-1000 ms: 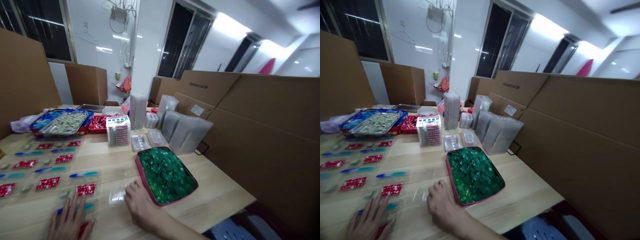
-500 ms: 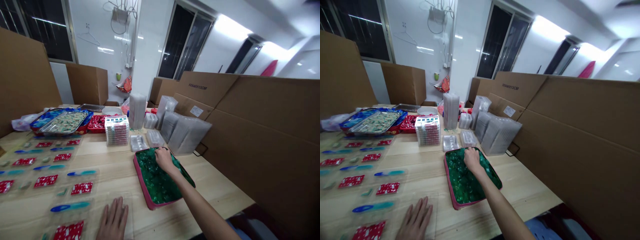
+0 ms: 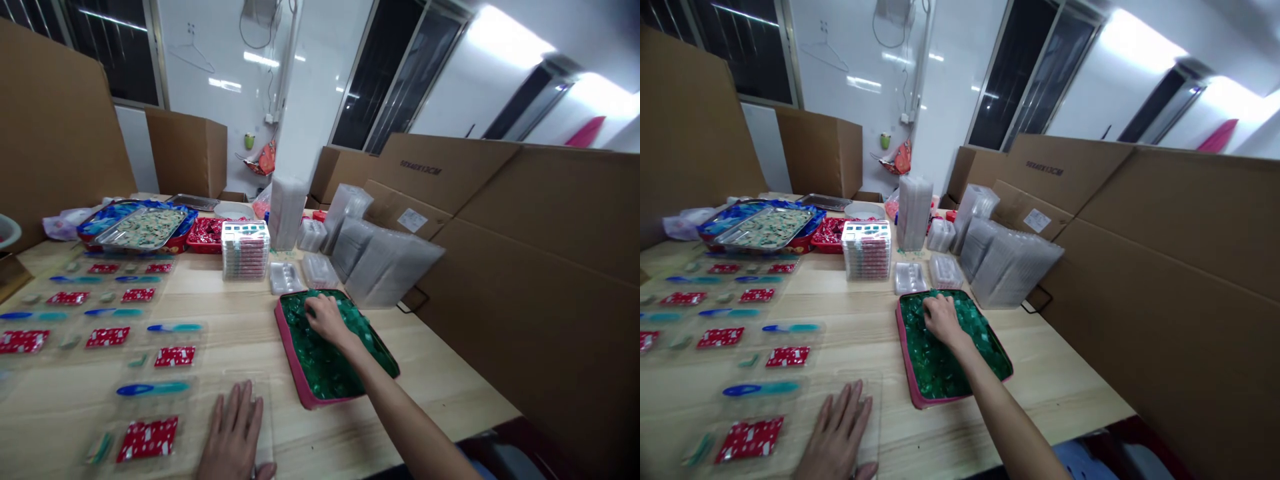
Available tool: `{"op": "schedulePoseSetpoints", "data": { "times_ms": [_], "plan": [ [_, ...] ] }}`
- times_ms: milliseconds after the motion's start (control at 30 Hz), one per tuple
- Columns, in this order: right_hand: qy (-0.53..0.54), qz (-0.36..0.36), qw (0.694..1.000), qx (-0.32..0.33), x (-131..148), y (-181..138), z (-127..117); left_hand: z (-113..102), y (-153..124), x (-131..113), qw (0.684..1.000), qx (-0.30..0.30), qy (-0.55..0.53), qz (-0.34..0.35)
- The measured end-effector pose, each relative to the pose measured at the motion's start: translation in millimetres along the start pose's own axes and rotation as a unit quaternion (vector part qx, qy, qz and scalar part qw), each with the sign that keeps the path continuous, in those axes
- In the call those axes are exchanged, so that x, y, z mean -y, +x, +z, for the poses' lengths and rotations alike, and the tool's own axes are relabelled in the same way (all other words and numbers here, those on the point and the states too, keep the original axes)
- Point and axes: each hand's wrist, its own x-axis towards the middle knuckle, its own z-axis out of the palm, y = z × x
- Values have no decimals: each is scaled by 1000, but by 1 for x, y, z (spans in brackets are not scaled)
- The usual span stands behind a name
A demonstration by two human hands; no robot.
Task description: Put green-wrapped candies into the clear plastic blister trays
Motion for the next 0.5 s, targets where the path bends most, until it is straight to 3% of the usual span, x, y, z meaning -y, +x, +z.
{"op": "schedulePoseSetpoints", "data": {
  "times_ms": [133, 233, 267, 300, 367, 433, 500],
  "plan": [
    [39, -1, 999, -17, 9, -4, -6, -5, 3, 0, 997, -34, -72, -25],
    [184, -2, 982, -49, 32, -27, -17, -23, 16, 0, 956, -61, -248, -145],
    [255, -10, 965, -56, 43, -38, -20, -32, 24, 1, 921, -46, -331, -201],
    [321, -22, 945, -60, 54, -49, -22, -42, 33, 2, 865, -21, -416, -281],
    [402, -51, 913, -51, 78, -71, -23, -61, 53, 4, 718, 23, -575, -390],
    [437, -74, 896, -36, 99, -89, -20, -73, 69, 6, 579, 9, -678, -454],
    [456, -84, 885, -31, 115, -102, -12, -77, 76, 6, 502, -18, -713, -489]
  ]
}}
